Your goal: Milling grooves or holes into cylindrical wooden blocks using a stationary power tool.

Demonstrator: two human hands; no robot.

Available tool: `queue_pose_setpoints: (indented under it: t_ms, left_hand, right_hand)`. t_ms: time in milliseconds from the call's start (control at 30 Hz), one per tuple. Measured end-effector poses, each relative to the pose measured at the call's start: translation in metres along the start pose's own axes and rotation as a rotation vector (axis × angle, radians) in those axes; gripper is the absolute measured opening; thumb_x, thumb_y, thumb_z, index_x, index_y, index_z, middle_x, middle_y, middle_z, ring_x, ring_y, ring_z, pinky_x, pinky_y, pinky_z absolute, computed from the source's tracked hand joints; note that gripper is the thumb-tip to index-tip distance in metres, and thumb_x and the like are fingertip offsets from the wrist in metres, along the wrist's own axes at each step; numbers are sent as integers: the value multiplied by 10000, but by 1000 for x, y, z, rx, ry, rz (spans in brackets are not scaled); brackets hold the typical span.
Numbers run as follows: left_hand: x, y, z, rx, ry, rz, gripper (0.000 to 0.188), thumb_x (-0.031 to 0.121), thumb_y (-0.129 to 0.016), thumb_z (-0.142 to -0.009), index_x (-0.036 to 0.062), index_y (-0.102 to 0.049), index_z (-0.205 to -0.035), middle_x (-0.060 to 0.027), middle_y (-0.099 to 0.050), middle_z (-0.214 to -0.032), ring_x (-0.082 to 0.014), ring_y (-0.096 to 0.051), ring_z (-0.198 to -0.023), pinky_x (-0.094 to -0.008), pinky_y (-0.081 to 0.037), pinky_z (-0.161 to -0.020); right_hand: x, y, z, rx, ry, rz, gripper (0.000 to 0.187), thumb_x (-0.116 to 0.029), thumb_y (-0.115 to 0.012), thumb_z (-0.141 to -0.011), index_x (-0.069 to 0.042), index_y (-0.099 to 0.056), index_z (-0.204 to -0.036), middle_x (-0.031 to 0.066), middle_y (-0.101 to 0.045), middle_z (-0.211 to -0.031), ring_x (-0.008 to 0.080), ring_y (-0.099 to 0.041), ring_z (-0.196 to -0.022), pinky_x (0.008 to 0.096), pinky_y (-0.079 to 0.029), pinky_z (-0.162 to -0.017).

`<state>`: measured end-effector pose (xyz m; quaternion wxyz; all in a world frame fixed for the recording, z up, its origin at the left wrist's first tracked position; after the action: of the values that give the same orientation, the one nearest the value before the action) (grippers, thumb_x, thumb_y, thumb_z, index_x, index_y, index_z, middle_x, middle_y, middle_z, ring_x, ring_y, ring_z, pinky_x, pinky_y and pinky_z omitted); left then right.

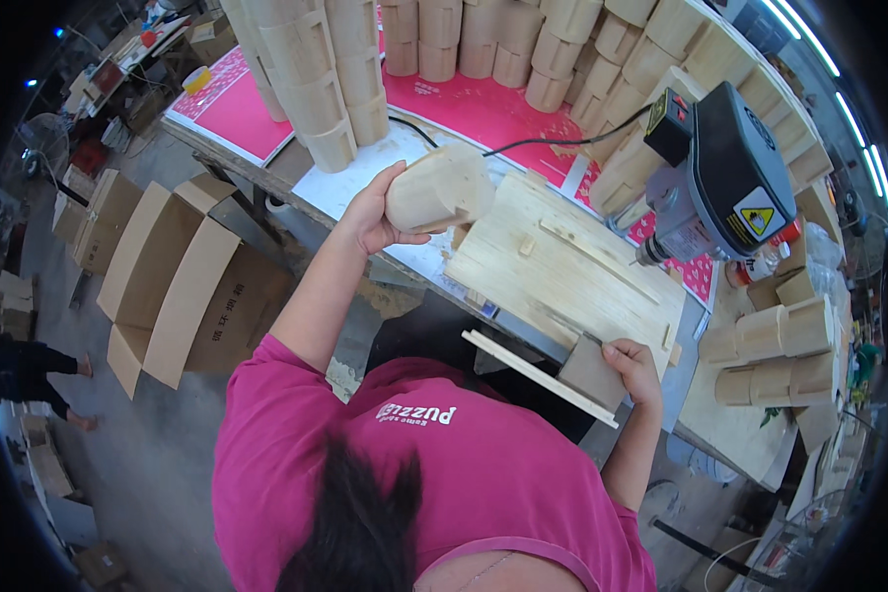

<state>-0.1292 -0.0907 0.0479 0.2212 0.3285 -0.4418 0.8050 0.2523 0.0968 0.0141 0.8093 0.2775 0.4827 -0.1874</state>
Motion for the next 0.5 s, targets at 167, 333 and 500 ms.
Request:
queue_pose_setpoints:
  t_ms: [167,333,500]
  left_hand:
    - [25,24,-17,0,-66,101,515,527,-357,-882,144,-477,-1205,-154,-572,-1085,-377,-619,-884,-434,-556,-581]
    - [63,49,-36,373,-236,-55,502,504,-488,-842,100,-508,-1141,-135,-580,-1061,-302,-620,-876,-467,-525,-685]
    - [92,38,-56,700,-816,-1279,433,271,-792,-583,-19,-600,-842,-137,-582,-996,-276,-586,-892,-378,-473,-782]
  right_hand:
    - [-2,-2,2,10,35,-10,259,-259,-667,-784,-3,-644,-821,-10,-592,-714,60,-489,-653,213,-383,-591]
    - [1,-3,2,9,56,-26,236,-239,-658,-793,-5,-642,-826,-20,-578,-711,55,-477,-657,205,-374,-594]
    - [1,-2,2,29,93,-33,206,-201,-641,-814,5,-630,-813,-38,-544,-704,52,-440,-648,206,-355,-569]
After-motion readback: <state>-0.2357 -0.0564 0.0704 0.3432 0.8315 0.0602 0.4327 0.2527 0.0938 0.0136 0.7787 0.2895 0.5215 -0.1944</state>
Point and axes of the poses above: each hand's wrist, its own z-axis away from the middle knuckle, its own y-axis out of the back of the hand, x = y × z, the point moved 4 cm from there along -z, towards the middle knuckle
